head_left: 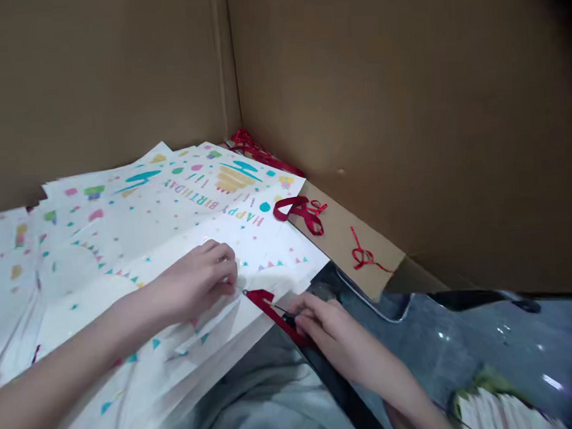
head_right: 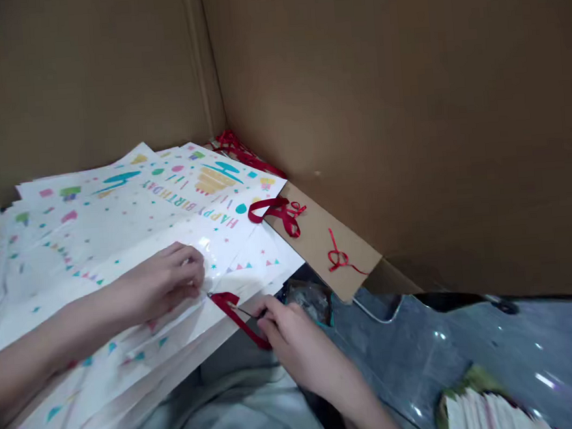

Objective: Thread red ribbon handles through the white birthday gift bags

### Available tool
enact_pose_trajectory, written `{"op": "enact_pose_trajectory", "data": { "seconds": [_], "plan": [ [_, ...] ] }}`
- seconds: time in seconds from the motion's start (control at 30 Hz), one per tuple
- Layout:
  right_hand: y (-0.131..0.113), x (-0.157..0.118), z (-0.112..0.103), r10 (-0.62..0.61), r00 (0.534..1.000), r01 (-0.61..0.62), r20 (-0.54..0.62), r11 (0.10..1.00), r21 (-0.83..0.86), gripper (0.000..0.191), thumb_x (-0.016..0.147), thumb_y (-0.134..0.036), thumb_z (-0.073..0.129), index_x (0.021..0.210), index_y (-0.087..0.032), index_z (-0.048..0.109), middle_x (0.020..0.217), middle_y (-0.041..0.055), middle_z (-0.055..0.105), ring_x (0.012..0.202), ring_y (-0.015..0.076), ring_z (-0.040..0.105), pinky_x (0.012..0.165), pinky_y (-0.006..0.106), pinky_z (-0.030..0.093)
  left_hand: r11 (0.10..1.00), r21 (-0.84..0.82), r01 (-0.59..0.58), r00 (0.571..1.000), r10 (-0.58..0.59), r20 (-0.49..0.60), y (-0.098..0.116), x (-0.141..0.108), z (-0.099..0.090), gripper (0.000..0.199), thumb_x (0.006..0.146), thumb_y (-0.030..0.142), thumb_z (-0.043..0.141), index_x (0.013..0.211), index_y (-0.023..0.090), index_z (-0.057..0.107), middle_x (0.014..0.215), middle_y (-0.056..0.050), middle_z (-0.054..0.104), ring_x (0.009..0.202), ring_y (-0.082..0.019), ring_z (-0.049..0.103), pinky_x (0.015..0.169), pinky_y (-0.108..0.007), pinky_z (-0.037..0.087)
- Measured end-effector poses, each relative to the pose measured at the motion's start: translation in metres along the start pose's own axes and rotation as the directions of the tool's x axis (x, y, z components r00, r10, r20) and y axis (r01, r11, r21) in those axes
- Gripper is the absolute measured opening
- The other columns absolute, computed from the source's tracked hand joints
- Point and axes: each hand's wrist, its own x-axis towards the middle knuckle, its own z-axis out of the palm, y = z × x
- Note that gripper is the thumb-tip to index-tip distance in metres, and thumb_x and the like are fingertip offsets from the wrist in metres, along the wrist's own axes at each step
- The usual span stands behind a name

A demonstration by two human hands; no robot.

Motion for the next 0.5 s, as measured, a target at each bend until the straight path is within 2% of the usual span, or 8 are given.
{"op": "enact_pose_trajectory", "data": {
  "seconds": [0.13, 0.33, 0.5],
  "plan": [
    [0.0017, 0.0021, 0.0027, -0.017, 1.000, 0.017, -0.014, 1.000, -0.003, 0.020, 0.105, -0.022, 0.041, 0.105, -0.024, 0.061, 0.084, -0.0014, 0.069, 0.082, 0.0180, 0.057, 0.080, 0.031, 0.037, 0.999, 0.053, -0.010, 1.000, 0.010, 0.011, 0.0035, -0.0004, -0.0006, 0.011, 0.091, 0.012, 0.057, 0.087, 0.021, 0.063, 0.106, -0.006, 0.062, 0.100, -0.023, 0.051, 0.085, -0.036, 0.040],
    [0.0054, 0.0018, 0.0038, 0.008, 1.000, -0.008, -0.007, 1.000, 0.004, 0.018, 0.106, -0.025, 0.041, 0.102, -0.025, 0.059, 0.083, -0.0016, 0.068, 0.083, 0.0190, 0.057, 0.082, 0.032, 0.037, 0.982, 0.181, -0.047, 0.997, 0.056, -0.044, 0.0012, -0.0023, 0.0067, 0.015, 0.096, 0.018, 0.051, 0.090, 0.021, 0.064, 0.107, -0.008, 0.065, 0.101, -0.024, 0.055, 0.083, -0.036, 0.042],
    [0.0067, 0.0021, 0.0060, 0.011, 1.000, -0.011, -0.006, 1.000, -0.002, 0.018, 0.106, -0.025, 0.040, 0.108, -0.025, 0.058, 0.080, -0.0023, 0.068, 0.081, 0.0190, 0.056, 0.083, 0.033, 0.036, 0.984, 0.171, -0.038, 0.998, 0.048, -0.051, 0.0032, -0.0065, 0.0063, 0.019, 0.101, 0.021, 0.046, 0.094, 0.022, 0.064, 0.107, -0.007, 0.065, 0.102, -0.023, 0.055, 0.082, -0.035, 0.043]
  ]
}}
